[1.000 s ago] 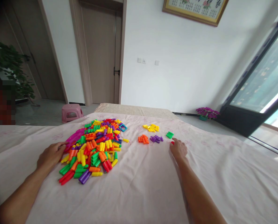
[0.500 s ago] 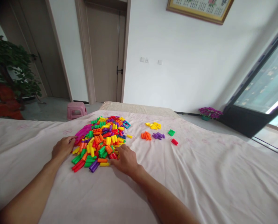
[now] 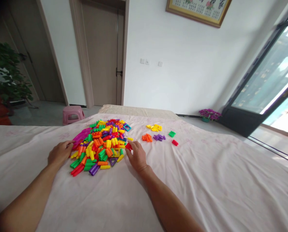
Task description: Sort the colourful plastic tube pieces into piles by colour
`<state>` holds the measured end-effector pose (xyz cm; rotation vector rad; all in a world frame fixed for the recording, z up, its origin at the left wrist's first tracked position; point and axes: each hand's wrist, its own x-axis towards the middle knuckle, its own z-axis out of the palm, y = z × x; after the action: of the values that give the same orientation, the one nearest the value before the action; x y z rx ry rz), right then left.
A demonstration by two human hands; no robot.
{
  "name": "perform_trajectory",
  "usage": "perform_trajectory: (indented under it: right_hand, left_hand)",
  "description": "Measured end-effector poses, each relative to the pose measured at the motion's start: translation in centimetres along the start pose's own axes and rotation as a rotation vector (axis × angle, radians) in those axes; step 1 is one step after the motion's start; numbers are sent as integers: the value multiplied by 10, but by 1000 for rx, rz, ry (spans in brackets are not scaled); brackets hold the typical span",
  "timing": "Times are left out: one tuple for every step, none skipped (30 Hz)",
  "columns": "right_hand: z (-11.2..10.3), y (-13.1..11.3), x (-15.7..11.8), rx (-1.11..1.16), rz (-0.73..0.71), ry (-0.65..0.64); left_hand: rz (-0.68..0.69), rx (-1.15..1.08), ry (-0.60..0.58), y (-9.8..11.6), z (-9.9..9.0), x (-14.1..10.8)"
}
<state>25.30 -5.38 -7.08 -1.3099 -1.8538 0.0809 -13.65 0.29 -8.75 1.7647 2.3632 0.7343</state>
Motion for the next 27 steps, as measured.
perform_trajectory:
  right_hand:
    - [-7, 13, 4, -31, 49, 41]
    - [-15, 27, 9, -65, 115, 79]
    - [-24, 42, 13, -102, 192, 111]
    - [-35, 58, 16, -144, 270, 132]
    - [-46, 73, 19, -193, 333, 145]
    - [-58, 89, 20, -257, 378, 153]
    - [-71, 104, 21, -340, 409, 161]
    - [-84, 118, 21, -429, 434, 166]
    - [-96, 131, 20, -515, 460, 173]
    - [-107, 143, 18, -595, 489, 170]
    - [-118, 154, 16, -663, 521, 160]
    - [-126, 164, 14, -717, 547, 144]
    - [-133, 174, 12, -757, 568, 124]
    - [-138, 182, 11, -781, 582, 100]
    - [-142, 190, 9, -788, 592, 69]
    - [-144, 197, 8, -777, 603, 34]
    - [-144, 202, 8, -753, 617, -1]
    - [-144, 207, 7, -723, 636, -31]
    - [-144, 211, 7, -695, 651, -52]
    - [-143, 213, 7, -673, 661, -61]
    - [-142, 215, 8, -663, 665, -56]
    - [-141, 217, 8, -660, 665, -44]
    - [-141, 218, 8, -660, 665, -32]
    - [-140, 218, 7, -660, 667, -23]
    - [-140, 219, 7, -658, 670, -17]
    - [-140, 220, 6, -655, 674, -12]
    - [-140, 221, 5, -652, 676, -10]
  left_hand:
    - [3, 0, -1, -1, 0, 0]
    - [5, -2, -4, -1, 1, 0]
    - [7, -3, -8, -2, 1, 0]
    - [7, -3, -14, -2, 1, 1]
    - [5, -1, -20, -3, 2, 2]
    - [4, 2, -28, -3, 2, 3]
    - [0, 6, -36, -3, 2, 4]
    - [-7, 10, -43, -3, 2, 5]
    - [-13, 11, -50, -4, 3, 5]
    - [-19, 12, -56, -4, 3, 6]
    - [-22, 13, -59, -4, 4, 7]
    - [-24, 13, -59, -4, 4, 8]
    - [-23, 13, -55, -5, 5, 8]
    - [-21, 13, -49, -5, 6, 9]
    - [-19, 12, -42, -6, 6, 9]
    - [-17, 11, -38, -6, 7, 10]
    - [-17, 10, -36, -7, 7, 10]
    - [-18, 9, -34, -7, 7, 10]
    - [-19, 10, -35, -8, 7, 10]
    - [-20, 10, -37, -8, 7, 10]
    - [-20, 12, -38, -8, 7, 10]
    - [-19, 13, -37, -9, 7, 10]
    - [-16, 14, -33, -9, 8, 10]
    - [-13, 15, -30, -9, 8, 10]
    - [-14, 16, -28, -9, 8, 10]
    - [-19, 18, -26, -9, 8, 10]
    - [-25, 20, -26, -9, 8, 10]
